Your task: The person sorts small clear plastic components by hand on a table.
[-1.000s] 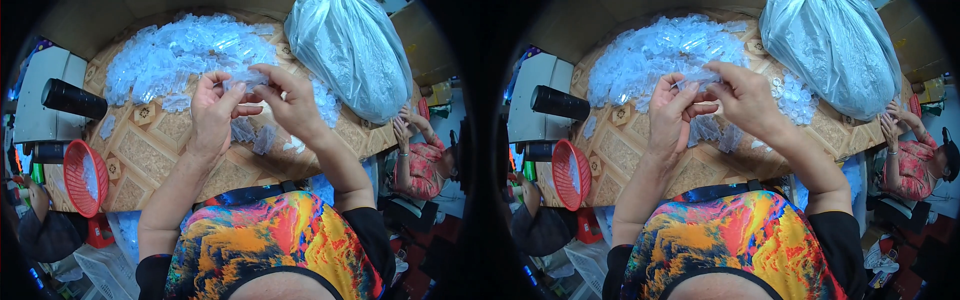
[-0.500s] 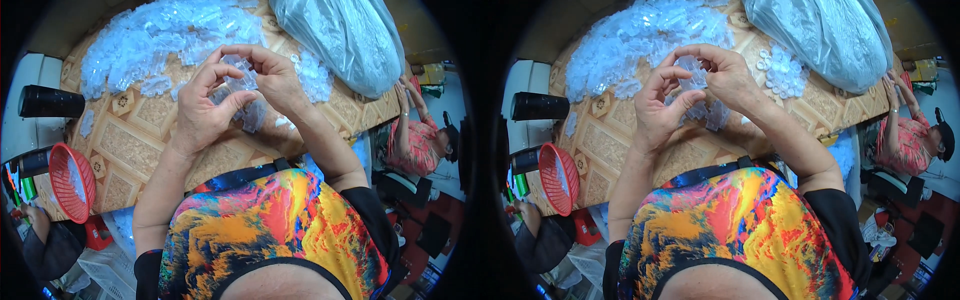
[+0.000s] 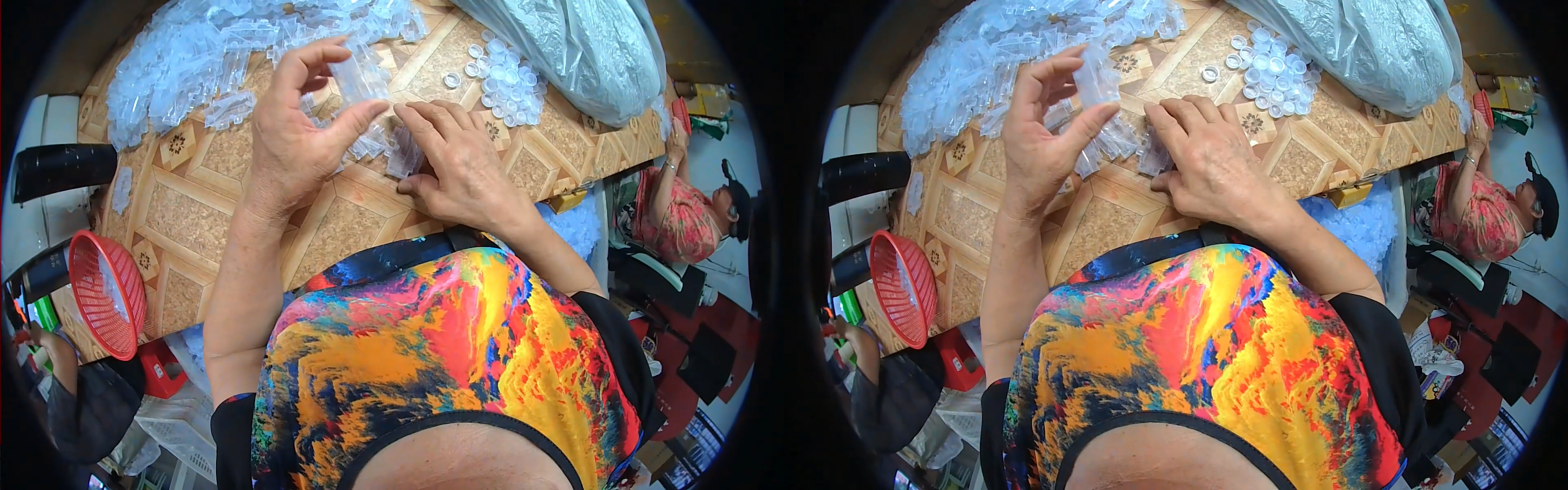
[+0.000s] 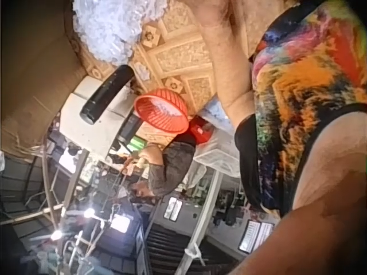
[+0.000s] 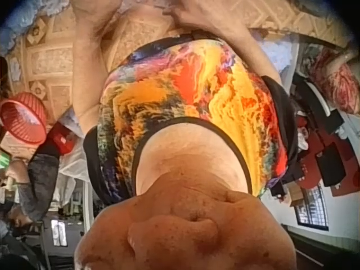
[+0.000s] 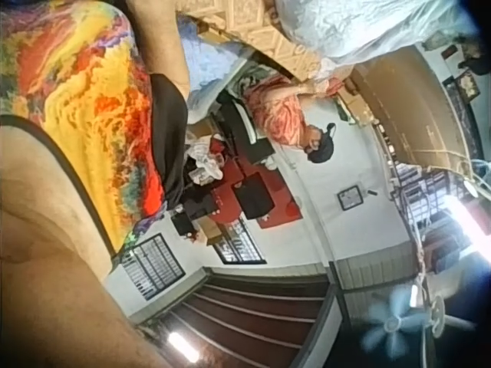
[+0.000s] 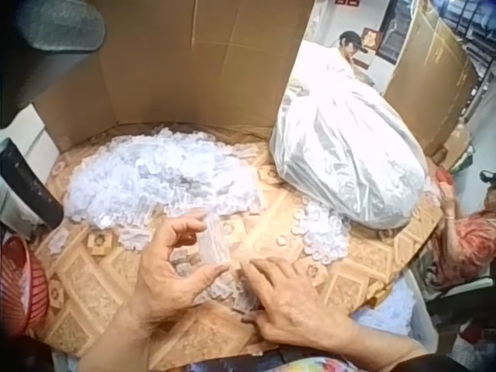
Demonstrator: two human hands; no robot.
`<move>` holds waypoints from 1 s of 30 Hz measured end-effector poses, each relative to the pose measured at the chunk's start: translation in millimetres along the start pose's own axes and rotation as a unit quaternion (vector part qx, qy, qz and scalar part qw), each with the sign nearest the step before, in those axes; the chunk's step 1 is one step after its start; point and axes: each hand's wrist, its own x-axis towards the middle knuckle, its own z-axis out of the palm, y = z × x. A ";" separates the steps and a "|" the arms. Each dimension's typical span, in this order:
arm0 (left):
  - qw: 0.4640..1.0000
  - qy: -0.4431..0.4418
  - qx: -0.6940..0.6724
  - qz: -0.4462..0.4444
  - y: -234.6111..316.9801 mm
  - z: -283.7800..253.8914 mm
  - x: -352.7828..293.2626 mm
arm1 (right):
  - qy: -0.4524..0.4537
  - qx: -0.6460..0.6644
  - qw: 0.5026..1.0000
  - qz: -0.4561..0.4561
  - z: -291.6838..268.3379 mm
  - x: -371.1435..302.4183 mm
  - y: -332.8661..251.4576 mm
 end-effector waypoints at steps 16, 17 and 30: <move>0.984 -0.084 -0.157 -0.017 23.7 17.6 -3.9 | 0.203 -0.019 0.979 -0.028 -41.4 29.9 1.3; 0.984 -0.080 -0.161 -0.011 25.4 17.8 -3.9 | 0.205 -0.015 0.978 -0.031 -42.3 31.0 -0.9; 0.979 -0.049 -0.198 -0.019 27.9 14.1 -7.2 | 0.226 0.101 0.967 0.054 -19.4 37.1 -4.6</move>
